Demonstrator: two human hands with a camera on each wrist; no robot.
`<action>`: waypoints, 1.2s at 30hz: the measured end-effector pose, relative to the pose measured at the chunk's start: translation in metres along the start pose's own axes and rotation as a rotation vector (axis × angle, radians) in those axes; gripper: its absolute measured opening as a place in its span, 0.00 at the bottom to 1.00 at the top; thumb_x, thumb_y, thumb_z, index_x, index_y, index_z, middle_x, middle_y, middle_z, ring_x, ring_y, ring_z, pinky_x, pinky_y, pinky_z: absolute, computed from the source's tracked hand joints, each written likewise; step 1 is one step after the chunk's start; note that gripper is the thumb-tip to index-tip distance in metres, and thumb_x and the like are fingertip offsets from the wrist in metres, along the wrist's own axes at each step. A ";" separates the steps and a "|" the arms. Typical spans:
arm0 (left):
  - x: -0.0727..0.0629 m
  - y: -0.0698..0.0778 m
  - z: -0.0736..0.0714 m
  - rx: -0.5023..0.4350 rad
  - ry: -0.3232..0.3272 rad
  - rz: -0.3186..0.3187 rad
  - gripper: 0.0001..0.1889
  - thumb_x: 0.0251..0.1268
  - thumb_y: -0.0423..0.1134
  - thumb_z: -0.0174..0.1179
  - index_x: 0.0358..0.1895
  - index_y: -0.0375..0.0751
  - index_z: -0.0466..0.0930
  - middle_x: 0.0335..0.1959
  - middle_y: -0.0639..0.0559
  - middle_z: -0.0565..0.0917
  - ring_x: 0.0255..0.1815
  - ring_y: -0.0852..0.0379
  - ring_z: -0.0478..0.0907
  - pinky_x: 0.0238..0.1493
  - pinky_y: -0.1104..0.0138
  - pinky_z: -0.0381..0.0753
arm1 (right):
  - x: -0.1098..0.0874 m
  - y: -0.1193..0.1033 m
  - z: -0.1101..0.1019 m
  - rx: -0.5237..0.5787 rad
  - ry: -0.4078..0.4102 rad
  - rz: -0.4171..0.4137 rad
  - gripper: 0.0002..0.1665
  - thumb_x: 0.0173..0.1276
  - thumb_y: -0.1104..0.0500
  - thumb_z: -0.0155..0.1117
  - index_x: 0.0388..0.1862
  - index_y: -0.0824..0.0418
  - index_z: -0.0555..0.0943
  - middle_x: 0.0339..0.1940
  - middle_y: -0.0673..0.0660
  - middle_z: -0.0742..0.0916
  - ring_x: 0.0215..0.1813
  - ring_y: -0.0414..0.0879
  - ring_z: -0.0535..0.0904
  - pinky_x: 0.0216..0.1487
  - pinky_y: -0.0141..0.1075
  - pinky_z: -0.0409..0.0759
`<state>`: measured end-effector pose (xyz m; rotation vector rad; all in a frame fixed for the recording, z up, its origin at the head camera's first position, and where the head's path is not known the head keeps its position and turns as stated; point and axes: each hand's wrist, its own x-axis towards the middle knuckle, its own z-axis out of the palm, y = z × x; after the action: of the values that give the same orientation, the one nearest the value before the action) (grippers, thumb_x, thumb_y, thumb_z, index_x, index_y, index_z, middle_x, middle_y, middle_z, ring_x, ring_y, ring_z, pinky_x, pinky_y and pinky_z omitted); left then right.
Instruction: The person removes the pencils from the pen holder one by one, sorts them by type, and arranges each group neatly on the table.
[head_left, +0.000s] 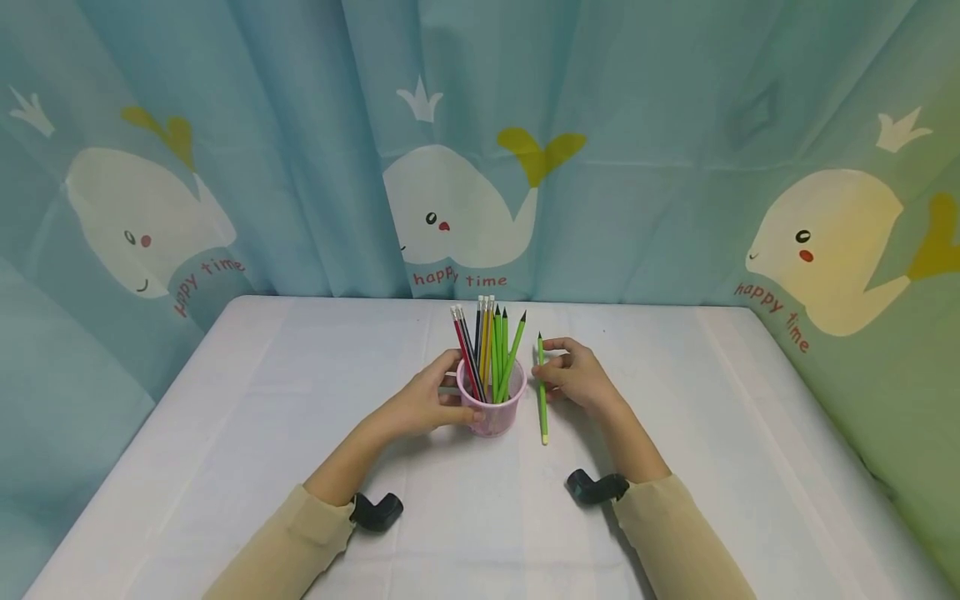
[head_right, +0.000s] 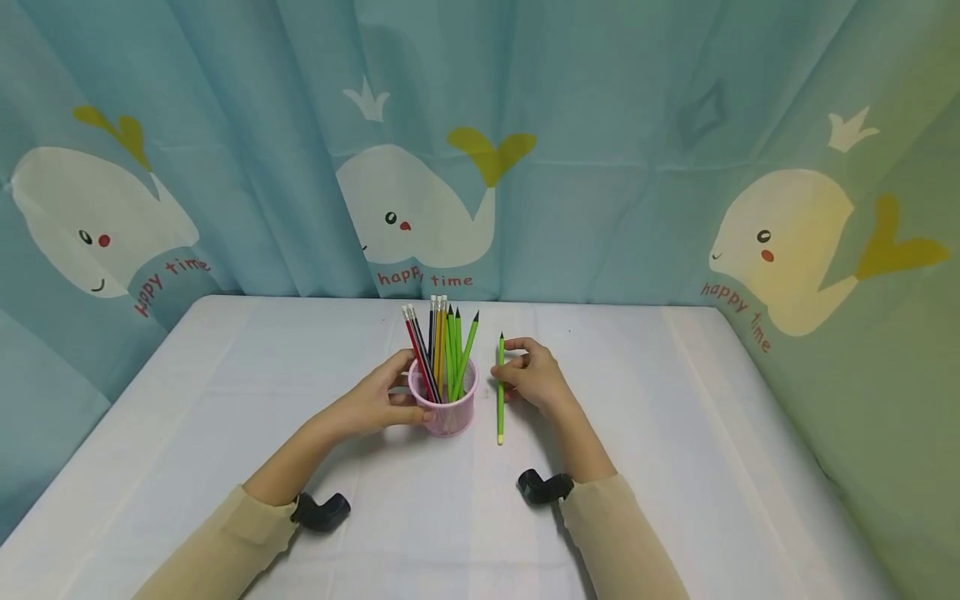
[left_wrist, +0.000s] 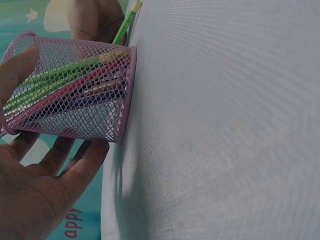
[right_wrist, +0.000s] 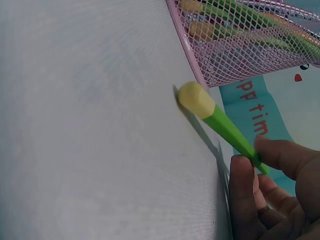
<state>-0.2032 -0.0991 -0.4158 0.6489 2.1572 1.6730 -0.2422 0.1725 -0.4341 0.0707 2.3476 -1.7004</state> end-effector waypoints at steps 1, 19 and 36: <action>0.000 0.000 0.000 -0.003 0.001 -0.001 0.42 0.53 0.31 0.74 0.71 0.40 0.60 0.64 0.39 0.71 0.62 0.41 0.76 0.61 0.57 0.81 | 0.000 0.000 0.000 -0.012 0.000 -0.002 0.33 0.66 0.64 0.69 0.68 0.63 0.69 0.38 0.60 0.83 0.31 0.46 0.80 0.32 0.38 0.87; 0.001 -0.001 -0.001 -0.005 -0.003 0.002 0.42 0.54 0.31 0.73 0.71 0.39 0.59 0.63 0.39 0.71 0.62 0.42 0.76 0.62 0.57 0.80 | -0.001 0.002 -0.002 -0.082 -0.007 -0.035 0.36 0.59 0.64 0.75 0.65 0.64 0.72 0.33 0.59 0.85 0.28 0.46 0.83 0.32 0.38 0.87; 0.002 -0.002 -0.001 -0.001 -0.002 -0.006 0.42 0.53 0.29 0.73 0.71 0.39 0.59 0.64 0.39 0.71 0.63 0.41 0.75 0.62 0.55 0.80 | -0.013 -0.021 0.001 -0.075 -0.047 -0.153 0.33 0.61 0.66 0.69 0.66 0.66 0.72 0.38 0.62 0.85 0.33 0.48 0.82 0.36 0.36 0.86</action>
<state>-0.2054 -0.0992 -0.4172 0.6430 2.1540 1.6696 -0.2335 0.1658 -0.4120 -0.1643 2.4344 -1.6577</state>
